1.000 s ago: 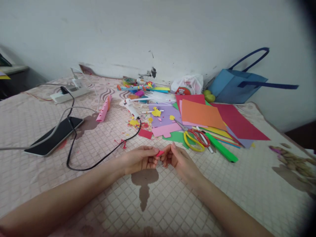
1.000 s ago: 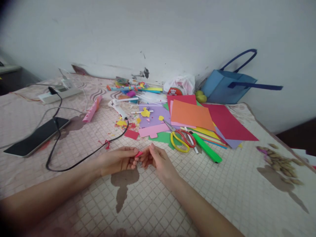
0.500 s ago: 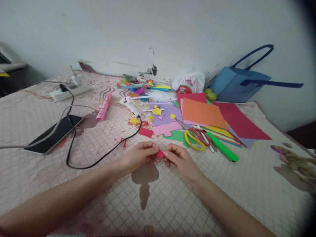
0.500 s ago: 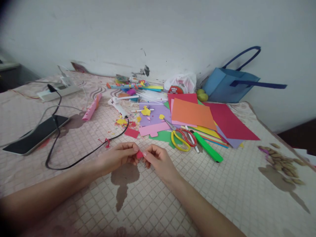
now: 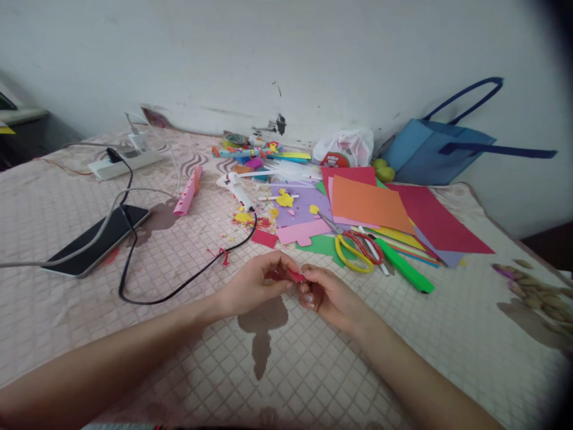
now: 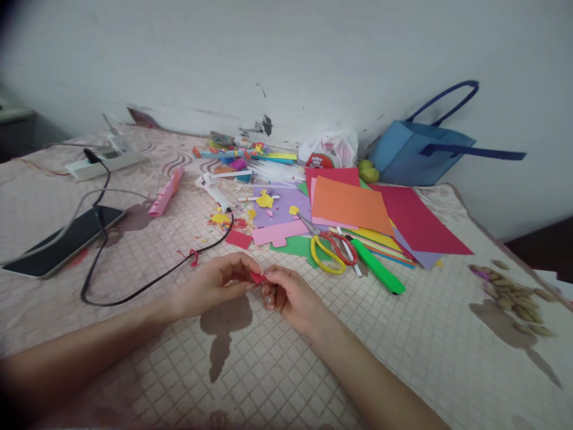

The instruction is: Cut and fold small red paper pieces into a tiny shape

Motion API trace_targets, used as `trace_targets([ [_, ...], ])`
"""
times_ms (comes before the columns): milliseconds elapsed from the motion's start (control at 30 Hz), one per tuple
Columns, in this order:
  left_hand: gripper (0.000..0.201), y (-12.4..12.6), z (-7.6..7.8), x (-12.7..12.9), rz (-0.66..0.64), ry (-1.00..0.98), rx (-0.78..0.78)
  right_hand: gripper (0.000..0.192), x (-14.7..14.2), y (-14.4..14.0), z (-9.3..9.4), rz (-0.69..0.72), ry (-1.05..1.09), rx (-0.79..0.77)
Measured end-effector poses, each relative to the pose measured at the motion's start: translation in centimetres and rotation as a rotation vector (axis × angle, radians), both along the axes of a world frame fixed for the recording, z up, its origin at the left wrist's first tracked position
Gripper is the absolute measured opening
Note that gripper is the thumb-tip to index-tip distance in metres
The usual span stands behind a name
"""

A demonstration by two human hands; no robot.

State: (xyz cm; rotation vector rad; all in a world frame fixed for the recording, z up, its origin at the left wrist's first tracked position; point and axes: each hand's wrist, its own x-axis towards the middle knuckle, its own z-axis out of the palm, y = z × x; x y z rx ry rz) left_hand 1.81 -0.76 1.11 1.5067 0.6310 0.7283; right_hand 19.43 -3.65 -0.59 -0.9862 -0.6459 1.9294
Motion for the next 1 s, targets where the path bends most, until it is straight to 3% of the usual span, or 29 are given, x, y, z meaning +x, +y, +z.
trace_targets([
  [233, 0.014, 0.18, -0.22, -0.06, 0.071, 0.038, -0.031, 0.015, -0.17, -0.24, -0.04, 0.051, -0.058, 0.058],
  [367, 0.015, 0.58, -0.45, -0.07, 0.083, -0.012, -0.184, 0.029, -0.35, -0.48, -0.08, -0.037, -0.191, 0.250],
  [500, 0.016, 0.72, -0.51, -0.07, 0.081, -0.010, -0.275, 0.023, -0.36, -0.60, 0.34, -0.064, -0.449, 0.468],
  [700, 0.019, 0.53, -0.41, 0.02, 0.067, -0.012, -0.303, 0.017, -0.16, -0.66, 0.64, -0.063, -0.680, 0.573],
  [1000, 0.021, 0.61, -0.48, 0.09, 0.094, -0.033, -0.479, 0.032, -0.18, -0.57, 0.28, -0.059, -0.494, 0.504],
])
